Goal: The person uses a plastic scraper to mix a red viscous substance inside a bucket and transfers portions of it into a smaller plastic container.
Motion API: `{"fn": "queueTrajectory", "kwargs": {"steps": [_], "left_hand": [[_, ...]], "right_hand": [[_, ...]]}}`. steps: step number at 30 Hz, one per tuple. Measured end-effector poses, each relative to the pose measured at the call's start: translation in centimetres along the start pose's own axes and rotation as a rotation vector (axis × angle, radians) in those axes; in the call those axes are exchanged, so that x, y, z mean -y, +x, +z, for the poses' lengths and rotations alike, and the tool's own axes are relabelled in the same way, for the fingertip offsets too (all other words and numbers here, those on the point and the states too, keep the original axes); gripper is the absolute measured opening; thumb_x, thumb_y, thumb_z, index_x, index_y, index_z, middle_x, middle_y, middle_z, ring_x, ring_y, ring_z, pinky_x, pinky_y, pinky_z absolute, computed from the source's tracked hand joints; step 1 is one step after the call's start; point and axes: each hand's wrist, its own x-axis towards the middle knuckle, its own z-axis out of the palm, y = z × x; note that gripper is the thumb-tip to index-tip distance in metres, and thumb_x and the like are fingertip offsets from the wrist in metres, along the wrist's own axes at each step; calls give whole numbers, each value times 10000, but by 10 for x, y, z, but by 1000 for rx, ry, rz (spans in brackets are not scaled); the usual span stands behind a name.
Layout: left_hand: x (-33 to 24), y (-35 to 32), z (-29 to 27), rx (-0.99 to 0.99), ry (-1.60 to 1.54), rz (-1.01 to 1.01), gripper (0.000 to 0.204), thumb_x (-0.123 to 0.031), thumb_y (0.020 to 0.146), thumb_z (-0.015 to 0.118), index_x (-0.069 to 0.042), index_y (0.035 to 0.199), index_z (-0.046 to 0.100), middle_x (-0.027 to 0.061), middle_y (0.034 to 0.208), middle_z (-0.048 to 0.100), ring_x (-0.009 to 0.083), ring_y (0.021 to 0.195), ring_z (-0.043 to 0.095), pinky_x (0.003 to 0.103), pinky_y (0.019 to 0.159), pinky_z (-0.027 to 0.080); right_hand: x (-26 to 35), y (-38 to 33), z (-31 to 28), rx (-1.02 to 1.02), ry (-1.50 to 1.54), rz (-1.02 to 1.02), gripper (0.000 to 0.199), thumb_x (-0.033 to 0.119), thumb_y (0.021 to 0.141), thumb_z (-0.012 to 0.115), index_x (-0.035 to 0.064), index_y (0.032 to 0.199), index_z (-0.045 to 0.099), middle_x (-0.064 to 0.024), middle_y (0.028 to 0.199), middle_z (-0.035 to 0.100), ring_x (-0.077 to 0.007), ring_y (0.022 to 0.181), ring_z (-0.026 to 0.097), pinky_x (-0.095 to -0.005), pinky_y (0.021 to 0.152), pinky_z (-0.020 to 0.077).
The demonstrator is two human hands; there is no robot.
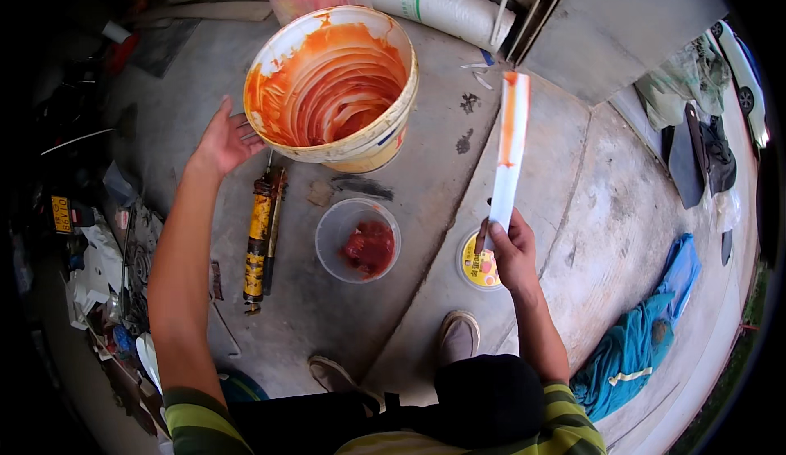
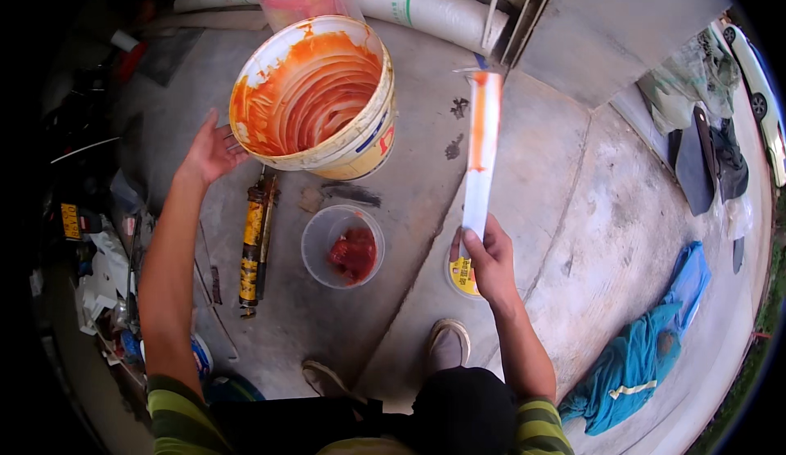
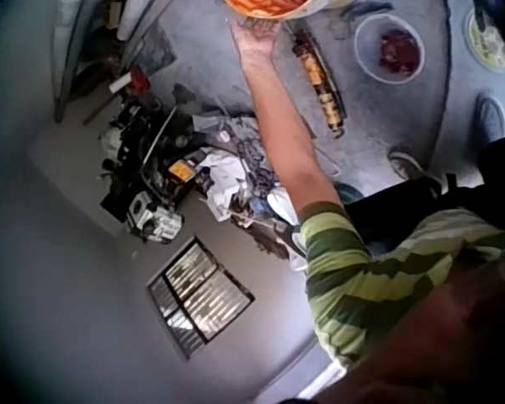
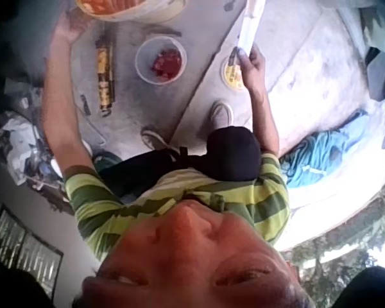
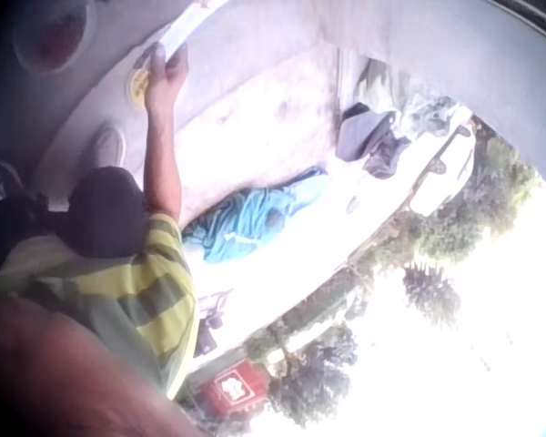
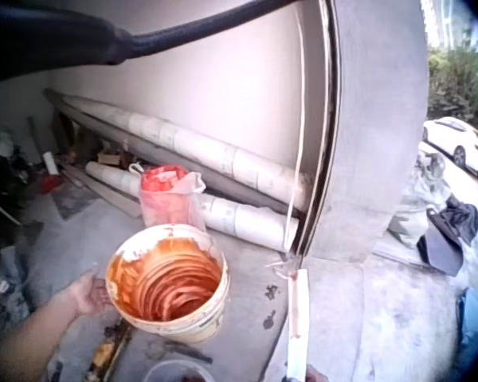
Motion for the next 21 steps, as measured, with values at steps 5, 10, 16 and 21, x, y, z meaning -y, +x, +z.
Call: {"fn": "queueTrajectory", "kwargs": {"steps": [5,10,16,21], "left_hand": [[-8,12,31,-13,41,160,576,-383,905,701,-12,1308,523,122,1278,567,237,1159,551,413,1014,453],[-26,-2,92,192,202,373,379,-184,882,734,22,1177,615,98,1132,656,199,1027,619,353,961,481],[-38,-33,123,194,741,558,459,-201,913,695,55,1273,570,105,1103,673,179,997,640,318,893,502],[-20,-43,122,203,779,638,558,-218,906,712,69,1345,522,111,1114,665,155,984,635,296,855,507]], "right_hand": [[-15,-5,-10,-45,-76,30,322,41,976,512,-39,1287,509,-60,862,593,-137,706,589,-289,684,490],[-16,-4,-27,-134,-187,-33,352,20,976,522,-43,1321,497,-46,882,585,-106,735,573,-259,673,500],[12,-3,-41,-244,-436,-106,430,46,986,512,-23,1405,442,-21,851,538,-79,707,520,-233,621,451],[47,11,-13,-206,-771,-76,339,82,973,557,33,1308,572,-93,808,589,-106,720,554,-283,667,477]]}}
